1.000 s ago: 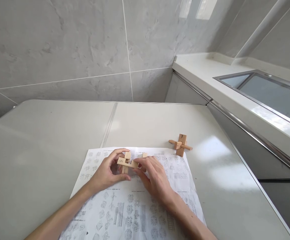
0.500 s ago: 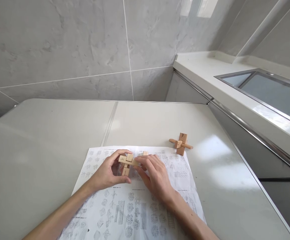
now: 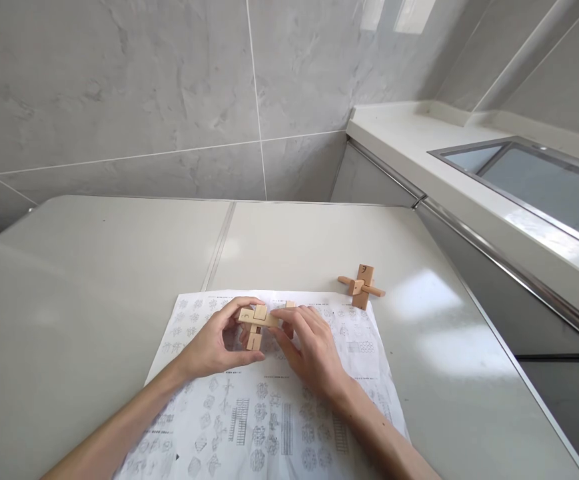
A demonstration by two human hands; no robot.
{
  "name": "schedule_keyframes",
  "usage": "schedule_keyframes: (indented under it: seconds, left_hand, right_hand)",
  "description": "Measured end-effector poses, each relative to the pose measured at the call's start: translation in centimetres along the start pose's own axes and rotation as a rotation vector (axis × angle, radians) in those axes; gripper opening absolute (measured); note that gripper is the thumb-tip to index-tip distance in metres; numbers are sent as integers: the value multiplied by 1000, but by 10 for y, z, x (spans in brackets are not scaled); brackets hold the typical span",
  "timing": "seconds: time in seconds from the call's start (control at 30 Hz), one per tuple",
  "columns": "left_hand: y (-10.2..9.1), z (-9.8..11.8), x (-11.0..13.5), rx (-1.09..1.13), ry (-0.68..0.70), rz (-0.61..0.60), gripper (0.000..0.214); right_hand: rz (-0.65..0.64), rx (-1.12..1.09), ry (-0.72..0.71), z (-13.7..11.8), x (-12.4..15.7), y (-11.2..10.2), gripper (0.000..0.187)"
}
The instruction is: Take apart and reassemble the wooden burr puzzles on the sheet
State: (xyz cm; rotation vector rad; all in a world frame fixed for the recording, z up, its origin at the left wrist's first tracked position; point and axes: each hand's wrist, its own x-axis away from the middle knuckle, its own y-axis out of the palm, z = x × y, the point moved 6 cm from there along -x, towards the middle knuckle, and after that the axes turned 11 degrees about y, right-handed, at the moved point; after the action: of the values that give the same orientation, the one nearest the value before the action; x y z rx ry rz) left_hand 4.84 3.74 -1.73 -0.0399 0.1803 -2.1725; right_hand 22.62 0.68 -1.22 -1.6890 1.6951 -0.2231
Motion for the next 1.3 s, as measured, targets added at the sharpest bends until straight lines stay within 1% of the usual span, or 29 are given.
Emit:
schedule_keyframes:
  seconds: [0.1, 0.2, 0.33, 0.4, 0.5, 0.57, 0.63, 0.7, 0.77, 0.93, 1.07, 1.3]
  left_hand:
    - [-1, 0, 0, 3, -7, 8, 68]
    - [-3, 0, 0, -7, -25, 50, 68]
    - [-9, -1, 0, -33, -45, 135, 68]
    - [-10, -1, 0, -44, -39, 160, 67]
    - [-10, -1, -1, -53, -28, 163, 65]
    - [-9, -1, -1, -55, -31, 154, 65]
    - [-8, -1, -1, -59, -35, 145, 66]
    - [-8, -1, -1, -65, -30, 140, 67]
    - [-7, -1, -1, -66, -26, 138, 67]
    - [-8, -3, 0, -44, -23, 141, 66]
    - [-7, -3, 0, -43, -14, 141, 66]
    - [-8, -4, -1, -44, -6, 156, 64]
  right_hand:
    - [-2, -18, 15, 0, 0, 0, 17]
    - [17, -43, 51, 0, -2, -2, 17]
    - [99, -40, 160, 9, -4, -7, 13]
    - [123, 5, 221, 15, -4, -7, 12]
    - [123, 112, 290, 25, -3, -4, 12]
    - [124, 192, 312, 28, -2, -2, 16]
    - [118, 244, 316, 29, -2, -1, 17]
    - [106, 247, 307, 29, -2, 0, 14]
    - [85, 212, 291, 27, -2, 0, 11]
    - [13, 135, 247, 20, -4, 3, 15]
    - [6, 131, 266, 21, -3, 4, 17]
    - [-17, 145, 260, 22, -3, 5, 13]
